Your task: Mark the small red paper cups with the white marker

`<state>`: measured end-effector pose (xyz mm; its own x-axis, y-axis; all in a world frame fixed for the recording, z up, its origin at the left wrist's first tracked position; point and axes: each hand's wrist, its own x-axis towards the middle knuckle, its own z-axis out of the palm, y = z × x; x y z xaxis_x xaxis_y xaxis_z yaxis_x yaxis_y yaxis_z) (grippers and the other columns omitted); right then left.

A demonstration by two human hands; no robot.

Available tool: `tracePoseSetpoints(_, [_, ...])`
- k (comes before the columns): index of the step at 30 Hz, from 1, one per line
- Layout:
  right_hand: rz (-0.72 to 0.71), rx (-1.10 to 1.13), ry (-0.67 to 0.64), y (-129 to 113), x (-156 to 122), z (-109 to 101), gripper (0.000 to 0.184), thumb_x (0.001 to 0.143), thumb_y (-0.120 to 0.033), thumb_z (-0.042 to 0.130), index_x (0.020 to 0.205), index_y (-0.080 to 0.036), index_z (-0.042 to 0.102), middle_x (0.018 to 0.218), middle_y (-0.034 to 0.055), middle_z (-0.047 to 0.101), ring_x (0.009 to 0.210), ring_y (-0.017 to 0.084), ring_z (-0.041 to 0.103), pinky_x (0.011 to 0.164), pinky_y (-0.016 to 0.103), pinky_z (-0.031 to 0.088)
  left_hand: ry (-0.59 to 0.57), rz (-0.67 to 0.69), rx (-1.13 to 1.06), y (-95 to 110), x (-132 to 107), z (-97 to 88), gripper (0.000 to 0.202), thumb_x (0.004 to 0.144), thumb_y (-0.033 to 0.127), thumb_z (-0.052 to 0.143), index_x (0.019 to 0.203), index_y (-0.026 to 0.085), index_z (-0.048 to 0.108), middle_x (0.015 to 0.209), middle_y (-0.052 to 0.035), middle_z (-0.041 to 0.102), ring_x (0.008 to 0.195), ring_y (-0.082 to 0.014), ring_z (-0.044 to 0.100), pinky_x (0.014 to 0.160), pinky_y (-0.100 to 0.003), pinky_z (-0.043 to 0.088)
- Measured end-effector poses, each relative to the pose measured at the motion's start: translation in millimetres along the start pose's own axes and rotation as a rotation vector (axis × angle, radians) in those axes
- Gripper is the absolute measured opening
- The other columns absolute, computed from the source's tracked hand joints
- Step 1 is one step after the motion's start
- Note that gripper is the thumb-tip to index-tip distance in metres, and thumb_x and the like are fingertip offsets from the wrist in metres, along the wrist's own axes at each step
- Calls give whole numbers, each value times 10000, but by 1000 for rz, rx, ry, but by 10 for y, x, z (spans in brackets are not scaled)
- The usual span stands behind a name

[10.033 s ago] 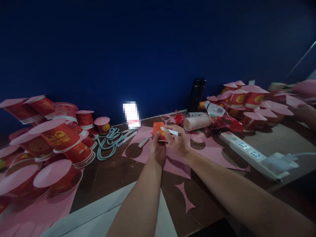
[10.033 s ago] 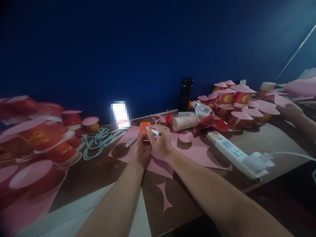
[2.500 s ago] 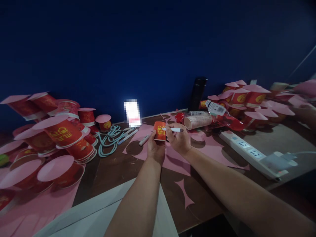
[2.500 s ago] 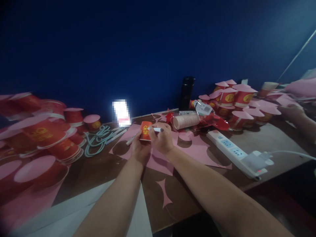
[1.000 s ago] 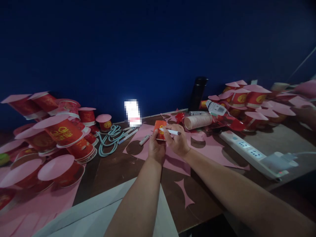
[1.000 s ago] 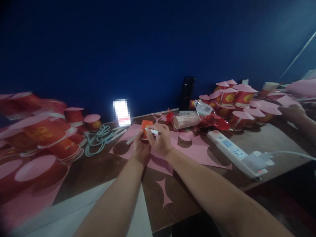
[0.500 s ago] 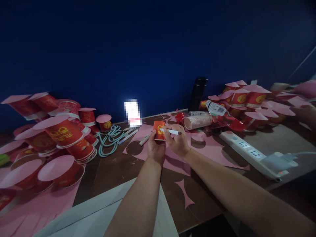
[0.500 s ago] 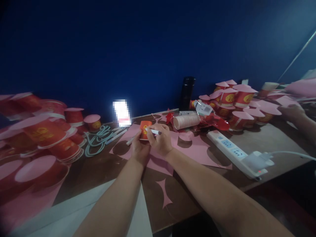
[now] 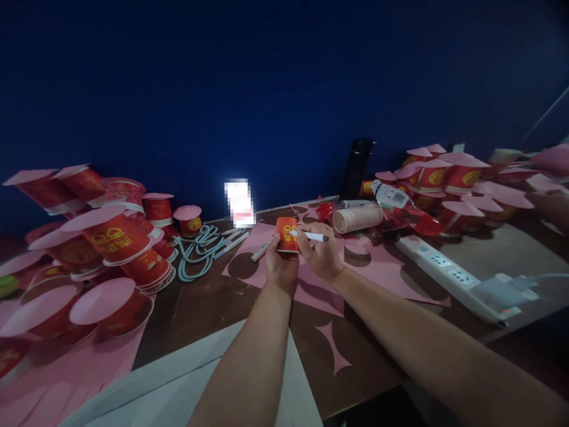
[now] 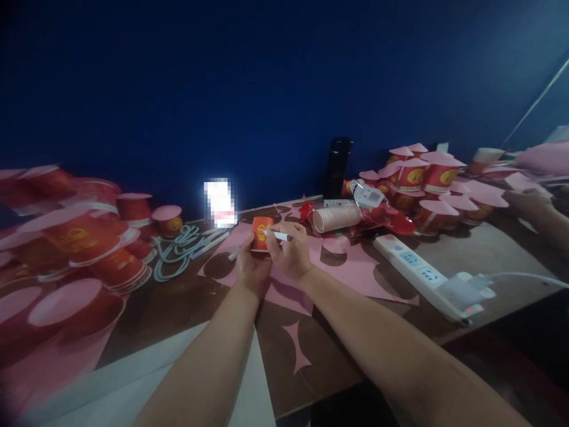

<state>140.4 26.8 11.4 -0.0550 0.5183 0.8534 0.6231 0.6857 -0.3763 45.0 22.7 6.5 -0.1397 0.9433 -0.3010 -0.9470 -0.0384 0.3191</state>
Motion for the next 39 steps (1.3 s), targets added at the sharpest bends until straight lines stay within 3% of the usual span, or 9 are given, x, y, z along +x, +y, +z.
tracePoseSetpoints(14, [-9,-13,13,21,-13,11,136,908,-292,506,867,-215,610,823,41,706,803,193,648,835,370,450,10,-7,2,13,-12,4,217,847,151,541,1036,120,642,910,-71,701,773,-126,658,761,-226,510])
tracePoseSetpoints(27, [-18,-19,29,10,-5,9,147,909,-297,506,851,-207,608,806,45,701,785,189,644,822,363,450,8,2,-7,5,10,-10,167,854,153,526,964,121,648,832,-49,700,690,-112,650,700,-216,510])
tracePoseSetpoints(39, [47,19,10,-19,14,-7,202,919,-333,486,826,-210,617,760,44,698,744,189,648,781,354,472,17,13,-2,-1,7,-15,188,840,162,547,991,126,653,918,-65,705,831,-141,674,771,-230,516])
